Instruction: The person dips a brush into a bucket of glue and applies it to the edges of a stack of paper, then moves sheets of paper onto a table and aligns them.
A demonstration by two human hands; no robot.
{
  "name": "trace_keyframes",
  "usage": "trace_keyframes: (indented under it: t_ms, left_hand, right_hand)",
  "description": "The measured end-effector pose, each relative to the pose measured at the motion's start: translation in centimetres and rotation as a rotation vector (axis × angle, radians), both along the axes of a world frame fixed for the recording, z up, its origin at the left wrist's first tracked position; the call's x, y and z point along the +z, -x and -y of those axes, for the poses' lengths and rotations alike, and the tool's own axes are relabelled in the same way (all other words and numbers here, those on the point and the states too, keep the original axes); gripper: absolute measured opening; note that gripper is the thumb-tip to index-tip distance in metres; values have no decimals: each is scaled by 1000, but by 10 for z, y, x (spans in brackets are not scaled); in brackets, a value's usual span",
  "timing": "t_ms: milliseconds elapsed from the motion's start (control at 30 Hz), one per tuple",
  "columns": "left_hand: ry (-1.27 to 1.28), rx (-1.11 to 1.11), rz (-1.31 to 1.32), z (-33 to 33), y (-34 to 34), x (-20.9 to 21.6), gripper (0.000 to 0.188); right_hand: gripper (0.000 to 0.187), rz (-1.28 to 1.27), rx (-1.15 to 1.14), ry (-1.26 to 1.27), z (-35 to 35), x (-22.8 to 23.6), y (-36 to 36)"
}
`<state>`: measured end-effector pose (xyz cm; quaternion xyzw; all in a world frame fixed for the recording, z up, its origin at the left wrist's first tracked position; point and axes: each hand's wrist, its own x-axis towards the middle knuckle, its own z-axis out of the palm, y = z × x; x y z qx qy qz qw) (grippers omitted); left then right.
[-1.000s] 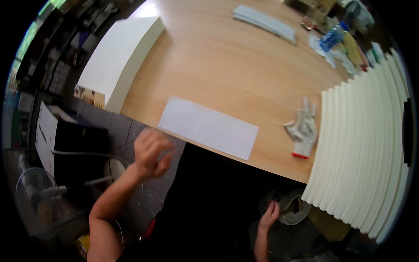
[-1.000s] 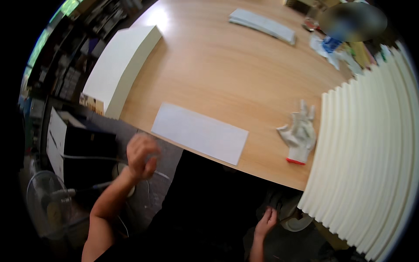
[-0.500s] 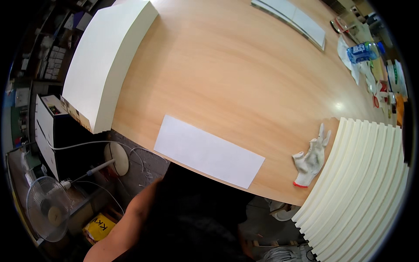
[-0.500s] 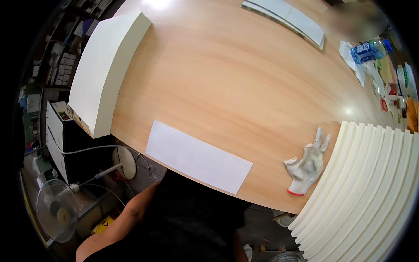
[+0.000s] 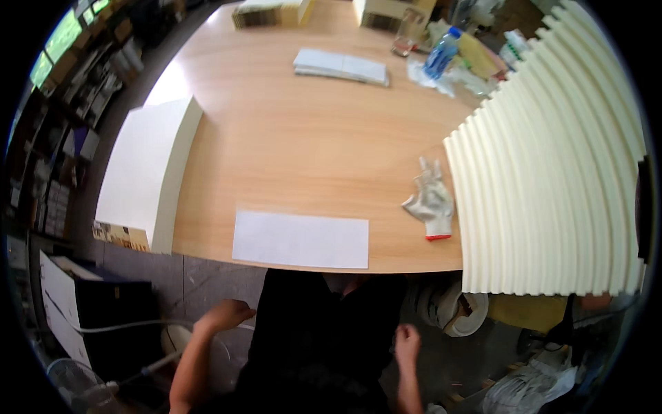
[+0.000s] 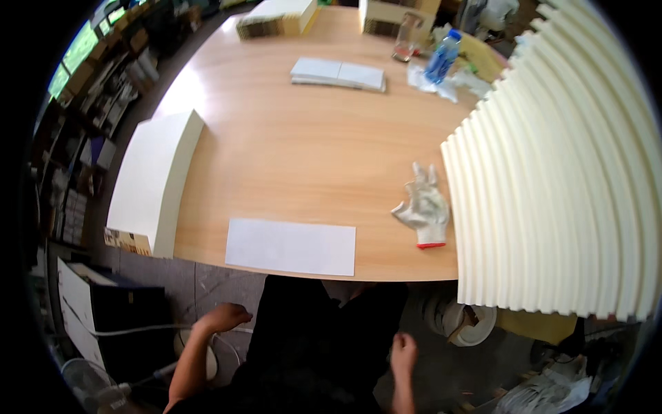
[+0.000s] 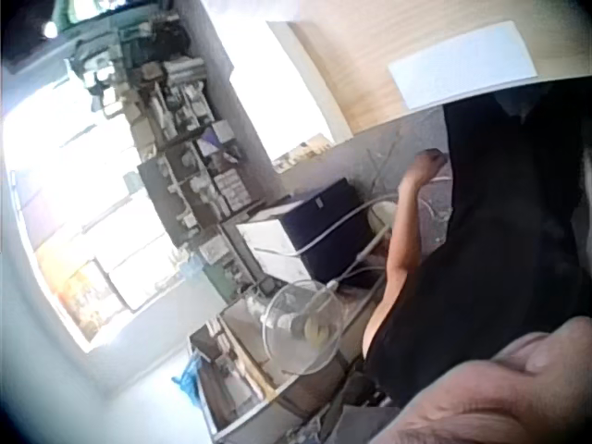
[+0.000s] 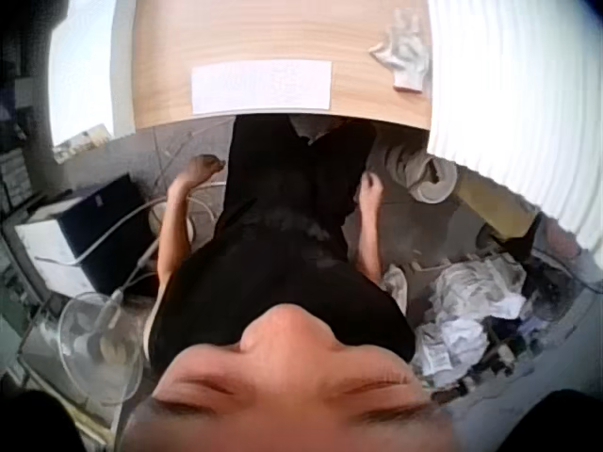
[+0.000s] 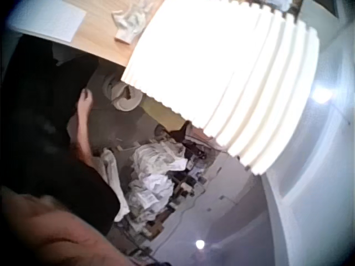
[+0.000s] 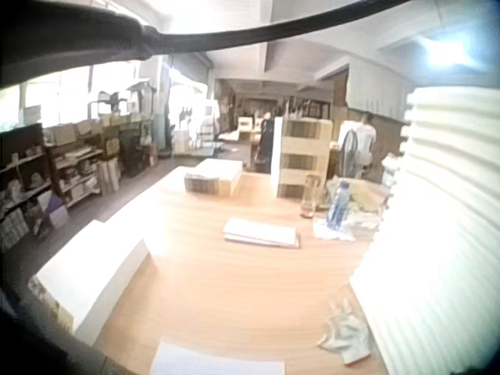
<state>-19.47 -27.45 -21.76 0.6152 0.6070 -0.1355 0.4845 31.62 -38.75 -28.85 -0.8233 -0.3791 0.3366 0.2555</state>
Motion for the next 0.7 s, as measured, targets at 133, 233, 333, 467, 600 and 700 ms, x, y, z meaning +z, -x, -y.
trace_keyframes:
  t_ms: [133,233,333,467,600,700]
  left_hand:
    - [-285,387,887,-88,-12,165,17]
    - [-806,440,795,-194,-44,191,14]
    - [-1082,317,645,-313,-90,185,20]
    - [-1212,151,318,-434,-133,154,27]
    - [-1351,-40,116,-532,-181,131,23]
    - [-1286,-184,166,-585,-206,122,21]
  right_hand:
    - [10,114,246,-737,-135,176,41]
    - [20,346,309,-849,-209,215,50]
    - [35,592,267,-801,-259,189,50]
    - [40,760,323,-653,-271,167,68]
    - [37,694,299,-636,-267,165,59]
    - [39,634,301,-616,-271,166,61]
